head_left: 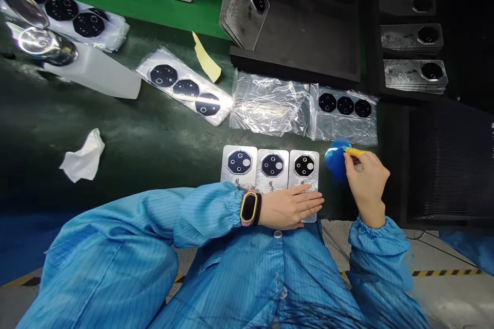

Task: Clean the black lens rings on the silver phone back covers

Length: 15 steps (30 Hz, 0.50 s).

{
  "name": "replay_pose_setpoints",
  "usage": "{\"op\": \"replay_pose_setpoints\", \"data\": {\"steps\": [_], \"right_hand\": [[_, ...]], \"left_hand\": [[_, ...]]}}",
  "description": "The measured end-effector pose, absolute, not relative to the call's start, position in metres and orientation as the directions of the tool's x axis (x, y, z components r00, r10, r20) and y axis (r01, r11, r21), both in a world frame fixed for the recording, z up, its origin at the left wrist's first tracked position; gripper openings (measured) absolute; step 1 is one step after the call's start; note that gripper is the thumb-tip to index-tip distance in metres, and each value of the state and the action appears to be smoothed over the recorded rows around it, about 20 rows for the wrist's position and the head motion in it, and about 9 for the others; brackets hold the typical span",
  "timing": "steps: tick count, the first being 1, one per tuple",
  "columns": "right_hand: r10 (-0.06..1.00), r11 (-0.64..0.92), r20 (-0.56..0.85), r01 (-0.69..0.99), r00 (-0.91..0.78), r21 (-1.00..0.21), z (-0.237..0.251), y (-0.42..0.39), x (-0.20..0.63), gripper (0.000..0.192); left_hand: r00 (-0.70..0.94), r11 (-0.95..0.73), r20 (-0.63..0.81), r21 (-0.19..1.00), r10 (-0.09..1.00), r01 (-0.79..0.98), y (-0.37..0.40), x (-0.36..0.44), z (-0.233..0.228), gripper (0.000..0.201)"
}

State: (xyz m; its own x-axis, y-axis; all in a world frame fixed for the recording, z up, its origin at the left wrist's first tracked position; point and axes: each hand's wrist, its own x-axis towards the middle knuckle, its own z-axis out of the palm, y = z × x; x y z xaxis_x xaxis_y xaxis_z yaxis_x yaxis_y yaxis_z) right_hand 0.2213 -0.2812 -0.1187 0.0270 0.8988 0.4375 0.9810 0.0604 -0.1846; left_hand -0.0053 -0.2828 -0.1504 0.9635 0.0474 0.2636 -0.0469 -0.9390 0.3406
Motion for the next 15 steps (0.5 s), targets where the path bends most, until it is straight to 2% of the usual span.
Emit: {"op": "replay_pose_setpoints", "data": {"steps": [4, 6, 8, 10, 12, 15], "right_hand": [[0.888, 0.077, 0.458, 0.966, 0.046, -0.247, -0.099, -0.278, 0.213, 0.013], [0.909, 0.163, 0.415, 0.944, -0.031, -0.287, -0.093, -0.271, 0.197, 0.011], [0.925, 0.315, 0.319, 0.887, -0.206, -0.339, -0.091, -0.261, 0.174, 0.011], [0.887, 0.461, 0.212, 0.788, -0.409, -0.408, -0.095, -0.248, 0.146, 0.011], [0.862, 0.477, 0.077, 0.752, -0.500, -0.456, -0.099, -0.234, 0.120, 0.012], [0.850, 0.431, -0.114, 0.802, -0.515, -0.413, -0.103, -0.219, 0.098, 0.017]], "left_hand": [[0.969, -0.929, 0.242, 0.367, 0.057, -0.037, -0.283, -0.005, -0.148, 0.046], [0.971, -0.927, 0.231, 0.375, 0.058, -0.034, -0.283, -0.005, -0.147, 0.047], [0.973, -0.926, 0.226, 0.376, 0.048, -0.041, -0.282, -0.005, -0.146, 0.047], [0.973, -0.925, 0.226, 0.377, 0.036, -0.053, -0.281, -0.005, -0.145, 0.047], [0.971, -0.921, 0.235, 0.385, 0.036, -0.059, -0.280, -0.005, -0.145, 0.046], [0.964, -0.915, 0.261, 0.400, 0.047, -0.064, -0.281, -0.005, -0.146, 0.046]]}}
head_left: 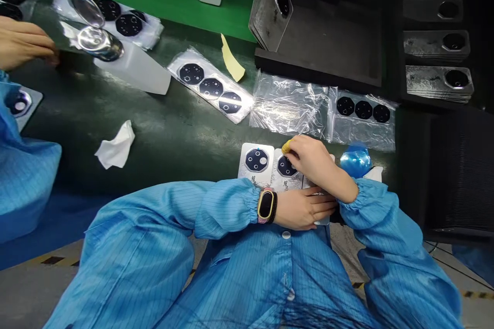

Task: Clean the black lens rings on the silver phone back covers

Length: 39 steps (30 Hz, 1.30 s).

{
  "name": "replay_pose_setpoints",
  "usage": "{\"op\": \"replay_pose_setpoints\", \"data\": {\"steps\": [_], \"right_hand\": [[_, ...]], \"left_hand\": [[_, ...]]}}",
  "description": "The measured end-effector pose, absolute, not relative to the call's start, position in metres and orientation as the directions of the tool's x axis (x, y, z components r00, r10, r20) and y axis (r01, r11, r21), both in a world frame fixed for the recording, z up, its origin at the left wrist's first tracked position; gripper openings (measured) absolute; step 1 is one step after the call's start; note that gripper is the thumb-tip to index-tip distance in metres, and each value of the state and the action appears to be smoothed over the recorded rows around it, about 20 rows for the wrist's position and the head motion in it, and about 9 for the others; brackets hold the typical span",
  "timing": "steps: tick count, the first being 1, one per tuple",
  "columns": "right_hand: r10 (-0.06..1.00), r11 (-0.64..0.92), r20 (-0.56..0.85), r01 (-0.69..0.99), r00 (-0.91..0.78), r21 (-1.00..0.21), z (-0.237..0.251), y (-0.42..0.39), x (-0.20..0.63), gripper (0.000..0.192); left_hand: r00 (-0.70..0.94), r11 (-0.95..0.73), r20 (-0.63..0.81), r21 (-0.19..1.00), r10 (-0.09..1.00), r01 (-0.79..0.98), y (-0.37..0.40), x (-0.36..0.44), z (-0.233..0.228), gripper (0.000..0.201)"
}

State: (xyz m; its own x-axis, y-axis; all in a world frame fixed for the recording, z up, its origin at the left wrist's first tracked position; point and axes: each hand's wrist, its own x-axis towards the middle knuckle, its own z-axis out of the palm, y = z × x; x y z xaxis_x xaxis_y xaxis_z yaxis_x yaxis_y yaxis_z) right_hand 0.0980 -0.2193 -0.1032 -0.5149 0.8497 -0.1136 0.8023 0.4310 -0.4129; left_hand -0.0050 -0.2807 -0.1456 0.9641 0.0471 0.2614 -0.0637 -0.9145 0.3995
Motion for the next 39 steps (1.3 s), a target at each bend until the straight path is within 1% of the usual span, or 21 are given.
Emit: {"op": "replay_pose_setpoints", "data": {"steps": [2, 6, 10, 16, 20, 23, 26, 29, 32, 35, 39], "right_hand": [[0.841, 0.427, -0.177, 0.829, -0.511, -0.360, -0.102, -0.215, 0.096, 0.018], [0.846, 0.433, -0.188, 0.849, -0.499, -0.302, -0.096, -0.214, 0.104, 0.017], [0.850, 0.416, -0.202, 0.856, -0.486, -0.308, -0.095, -0.215, 0.103, 0.017], [0.865, 0.371, -0.241, 0.884, -0.441, -0.286, -0.094, -0.216, 0.097, 0.014], [0.852, 0.400, -0.222, 0.864, -0.474, -0.307, -0.094, -0.217, 0.100, 0.011], [0.836, 0.445, -0.203, 0.847, -0.510, -0.291, -0.097, -0.219, 0.101, 0.011], [0.811, 0.520, -0.167, 0.821, -0.561, -0.235, -0.101, -0.222, 0.100, 0.013], [0.797, 0.580, -0.119, 0.805, -0.593, -0.129, -0.107, -0.227, 0.098, 0.017], [0.797, 0.602, -0.047, 0.798, -0.603, -0.028, -0.114, -0.233, 0.097, 0.023], [0.781, 0.619, 0.054, 0.783, -0.622, 0.054, -0.121, -0.239, 0.097, 0.028], [0.732, 0.621, 0.226, 0.766, -0.643, 0.169, -0.125, -0.243, 0.097, 0.031]], "left_hand": [[0.960, -0.914, 0.276, 0.399, 0.047, -0.071, -0.281, -0.005, -0.147, 0.047], [0.958, -0.922, 0.283, 0.382, 0.054, -0.061, -0.283, -0.005, -0.148, 0.047], [0.969, -0.930, 0.245, 0.365, 0.040, -0.054, -0.283, -0.004, -0.146, 0.046], [0.982, -0.940, 0.189, 0.338, 0.018, -0.048, -0.280, -0.004, -0.141, 0.046], [0.985, -0.937, 0.172, 0.346, 0.012, -0.049, -0.279, -0.004, -0.138, 0.046], [0.987, -0.933, 0.159, 0.356, 0.017, -0.041, -0.278, -0.004, -0.137, 0.046], [0.989, -0.931, 0.145, 0.362, 0.015, -0.039, -0.278, -0.003, -0.137, 0.046], [0.987, -0.928, 0.159, 0.369, 0.013, -0.047, -0.279, -0.003, -0.140, 0.044], [0.983, -0.926, 0.183, 0.374, 0.015, -0.056, -0.280, -0.002, -0.143, 0.042], [0.983, -0.923, 0.184, 0.379, 0.006, -0.065, -0.281, -0.002, -0.145, 0.040], [0.983, -0.921, 0.185, 0.385, 0.010, -0.063, -0.281, -0.002, -0.145, 0.039]]}}
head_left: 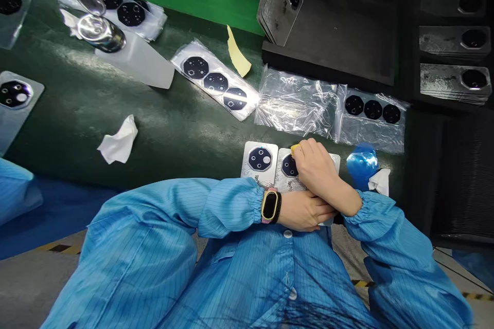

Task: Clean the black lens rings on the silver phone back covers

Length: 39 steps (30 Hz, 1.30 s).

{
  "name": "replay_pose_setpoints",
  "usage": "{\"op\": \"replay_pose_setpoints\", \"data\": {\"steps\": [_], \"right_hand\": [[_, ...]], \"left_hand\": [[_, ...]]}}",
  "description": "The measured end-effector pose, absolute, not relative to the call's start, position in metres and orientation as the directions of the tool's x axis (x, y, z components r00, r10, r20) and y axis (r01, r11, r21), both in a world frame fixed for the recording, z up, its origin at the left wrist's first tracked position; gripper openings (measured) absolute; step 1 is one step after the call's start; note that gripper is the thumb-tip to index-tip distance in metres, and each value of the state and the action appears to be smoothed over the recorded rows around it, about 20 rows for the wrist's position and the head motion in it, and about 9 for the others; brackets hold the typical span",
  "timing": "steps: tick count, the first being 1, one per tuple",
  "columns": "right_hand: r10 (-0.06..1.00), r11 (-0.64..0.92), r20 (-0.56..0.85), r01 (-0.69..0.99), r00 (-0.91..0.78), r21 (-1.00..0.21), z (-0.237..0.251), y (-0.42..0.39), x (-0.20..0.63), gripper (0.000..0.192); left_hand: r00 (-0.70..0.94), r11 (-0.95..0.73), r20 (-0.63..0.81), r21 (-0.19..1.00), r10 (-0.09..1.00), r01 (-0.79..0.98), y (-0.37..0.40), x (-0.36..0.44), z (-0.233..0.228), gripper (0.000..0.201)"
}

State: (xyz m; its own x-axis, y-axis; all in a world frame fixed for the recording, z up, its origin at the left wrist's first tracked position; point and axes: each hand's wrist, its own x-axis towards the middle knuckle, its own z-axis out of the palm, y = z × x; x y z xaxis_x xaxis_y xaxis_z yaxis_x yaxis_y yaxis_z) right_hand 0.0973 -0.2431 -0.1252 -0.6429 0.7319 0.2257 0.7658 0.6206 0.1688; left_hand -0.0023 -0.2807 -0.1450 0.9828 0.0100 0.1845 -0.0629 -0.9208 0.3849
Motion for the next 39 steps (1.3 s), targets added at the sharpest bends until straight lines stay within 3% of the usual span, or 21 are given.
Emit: {"op": "replay_pose_setpoints", "data": {"steps": [4, 12, 17, 21, 30, 34, 39], "right_hand": [[0.702, 0.596, 0.316, 0.769, -0.639, 0.230, -0.126, -0.245, 0.096, 0.035], [0.677, 0.627, 0.304, 0.741, -0.671, 0.239, -0.125, -0.247, 0.097, 0.038], [0.698, 0.636, 0.287, 0.752, -0.656, 0.173, -0.127, -0.248, 0.103, 0.035], [0.726, 0.616, 0.289, 0.777, -0.624, 0.131, -0.127, -0.245, 0.107, 0.032], [0.577, 0.725, 0.334, 0.655, -0.746, 0.213, -0.120, -0.254, 0.108, 0.033], [0.559, 0.764, 0.313, 0.624, -0.768, 0.167, -0.118, -0.256, 0.111, 0.035], [0.606, 0.765, 0.339, 0.644, -0.720, -0.001, -0.119, -0.256, 0.114, 0.031]], "left_hand": [[0.977, -0.914, 0.212, 0.402, 0.025, -0.064, -0.281, -0.002, -0.145, 0.039], [0.992, -0.903, 0.128, 0.426, 0.000, -0.054, -0.279, -0.001, -0.142, 0.037], [0.982, -0.888, 0.188, 0.456, 0.036, -0.055, -0.281, -0.001, -0.144, 0.040], [0.987, -0.887, 0.156, 0.459, 0.031, -0.044, -0.279, -0.001, -0.141, 0.043], [0.996, -0.873, 0.088, 0.487, 0.018, -0.027, -0.278, 0.002, -0.135, 0.036], [0.994, -0.872, 0.108, 0.490, 0.032, -0.025, -0.278, 0.002, -0.135, 0.035], [0.992, -0.877, 0.122, 0.479, 0.032, -0.031, -0.279, 0.000, -0.139, 0.035]]}}
